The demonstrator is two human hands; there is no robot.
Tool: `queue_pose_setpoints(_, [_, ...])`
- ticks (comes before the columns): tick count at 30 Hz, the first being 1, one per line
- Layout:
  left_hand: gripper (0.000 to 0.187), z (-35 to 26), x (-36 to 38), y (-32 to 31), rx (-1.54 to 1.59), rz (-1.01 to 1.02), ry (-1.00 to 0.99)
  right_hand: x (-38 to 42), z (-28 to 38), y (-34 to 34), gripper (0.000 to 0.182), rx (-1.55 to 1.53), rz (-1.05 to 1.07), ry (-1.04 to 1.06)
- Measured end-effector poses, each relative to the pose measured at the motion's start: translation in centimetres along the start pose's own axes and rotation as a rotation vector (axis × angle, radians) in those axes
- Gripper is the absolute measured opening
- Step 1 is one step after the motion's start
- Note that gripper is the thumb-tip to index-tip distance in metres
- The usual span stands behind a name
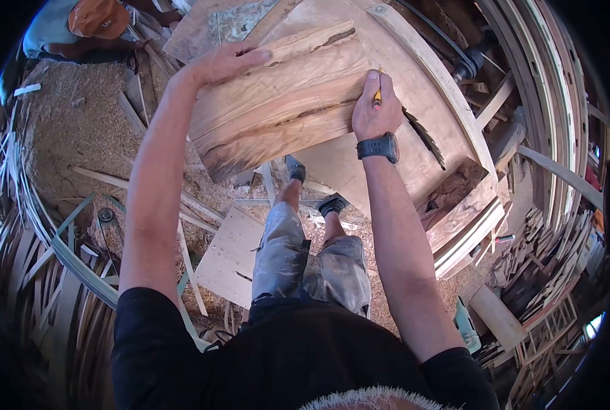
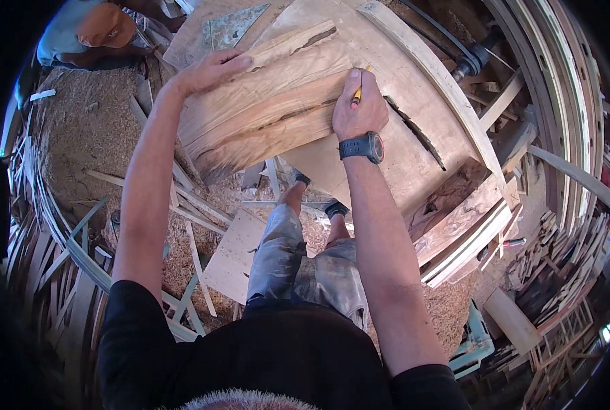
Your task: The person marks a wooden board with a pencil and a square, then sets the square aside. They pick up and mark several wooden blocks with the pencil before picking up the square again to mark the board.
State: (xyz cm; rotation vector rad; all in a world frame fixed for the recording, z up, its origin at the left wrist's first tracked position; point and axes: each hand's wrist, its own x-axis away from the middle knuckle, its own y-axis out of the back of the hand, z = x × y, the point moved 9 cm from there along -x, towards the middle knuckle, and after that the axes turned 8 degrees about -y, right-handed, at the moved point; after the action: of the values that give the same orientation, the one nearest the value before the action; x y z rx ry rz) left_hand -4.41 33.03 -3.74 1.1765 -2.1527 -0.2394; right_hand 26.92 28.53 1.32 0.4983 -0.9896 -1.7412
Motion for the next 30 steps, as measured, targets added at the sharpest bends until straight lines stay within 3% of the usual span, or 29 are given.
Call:
queue_pose_setpoints(1, [0.076,0.1,-0.2,-1.1,0.080,0.154,0.029,0.0,0.1,0.1,0.035,0.009,-0.006,0.013])
queue_pose_setpoints(5, [0.079,1.0,0.2,-2.3,0.439,0.299,0.211,0.3,0.6,0.3,0.033,0.036,-0.012,0.037])
queue_pose_setpoints(7, [0.093,0.4,0.0,-2.0,0.294,0.233,0.127,0.1,0.8,0.4,0.032,0.051,-0.019,0.042])
queue_pose_setpoints(10, [0.101,0.8,1.7,-1.6,0.284,0.273,0.179,0.3,0.7,0.4,0.030,0.065,-0.013,0.035])
queue_pose_setpoints(14, [0.094,3.7,2.7,-1.6,0.359,0.274,0.266,0.4,0.9,0.5,0.030,0.050,-0.021,0.044])
queue_pose_setpoints(23, [0.093,1.4,4.1,-0.4,0.271,0.195,0.243,0.3,0.7,0.2,0.032,0.053,-0.010,0.062])
queue_pose_setpoints(25, [0.103,-0.6,5.1,0.8,0.178,0.143,0.257,0.3,0.6,0.2,0.033,0.036,-0.010,0.056])
queue_pose_setpoints(30, [0.107,-1.7,6.6,2.9,0.064,-0.038,0.171,0.0,0.6,0.0,0.036,0.041,0.027,0.027])
